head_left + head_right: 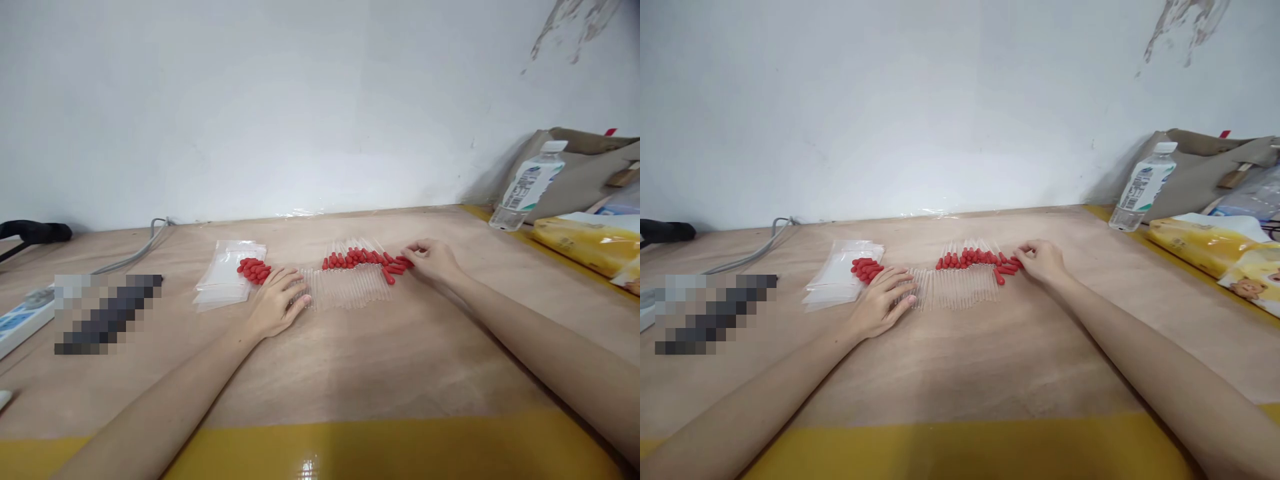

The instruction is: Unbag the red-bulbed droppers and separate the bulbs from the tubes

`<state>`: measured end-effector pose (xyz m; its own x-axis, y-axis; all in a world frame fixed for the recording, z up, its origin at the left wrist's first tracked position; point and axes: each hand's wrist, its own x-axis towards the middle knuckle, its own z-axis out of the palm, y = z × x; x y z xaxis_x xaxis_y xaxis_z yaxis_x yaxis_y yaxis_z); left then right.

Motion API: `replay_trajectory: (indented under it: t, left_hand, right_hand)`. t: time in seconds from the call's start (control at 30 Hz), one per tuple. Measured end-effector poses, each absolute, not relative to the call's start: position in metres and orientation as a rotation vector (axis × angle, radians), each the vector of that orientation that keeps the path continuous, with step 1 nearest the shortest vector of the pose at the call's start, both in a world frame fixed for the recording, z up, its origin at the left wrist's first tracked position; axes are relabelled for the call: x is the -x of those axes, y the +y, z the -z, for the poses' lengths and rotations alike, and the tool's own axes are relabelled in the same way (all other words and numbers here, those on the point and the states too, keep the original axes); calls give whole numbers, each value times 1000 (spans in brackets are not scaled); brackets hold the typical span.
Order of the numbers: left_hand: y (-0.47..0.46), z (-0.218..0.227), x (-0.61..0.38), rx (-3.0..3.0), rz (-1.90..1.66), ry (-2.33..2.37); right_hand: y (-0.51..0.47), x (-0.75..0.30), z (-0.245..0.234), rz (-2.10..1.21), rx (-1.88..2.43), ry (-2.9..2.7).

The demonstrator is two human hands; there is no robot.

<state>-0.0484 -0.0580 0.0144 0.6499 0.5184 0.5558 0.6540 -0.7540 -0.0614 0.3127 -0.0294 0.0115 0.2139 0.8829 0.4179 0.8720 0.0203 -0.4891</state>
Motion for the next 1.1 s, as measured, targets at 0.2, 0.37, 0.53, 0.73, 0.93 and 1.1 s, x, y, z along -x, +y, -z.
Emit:
replay_trajectory:
  t: [0.2,0.37,0.53,0.73,0.93,1.1]
  left_hand:
    - [-58,-14,49,2673,725,-951]
    - [-59,-14,49,2689,740,-952]
    - [-59,-14,48,2695,729,-957]
    - [-60,-15,47,2659,795,-974]
    - [-64,-15,43,2589,873,-1006]
    - [-69,-15,32,2615,870,-871]
  right_hand:
    - [-5,-287,-44,-79,2221,-1632]
    - [19,-275,-43,-194,2408,-1658]
    - [30,-274,-45,-248,2381,-1607]
    - [9,-269,-64,-244,2012,-1586]
    - [-52,-250,-41,192,1106,-1997]
    - [-84,-230,-6,308,907,-2218]
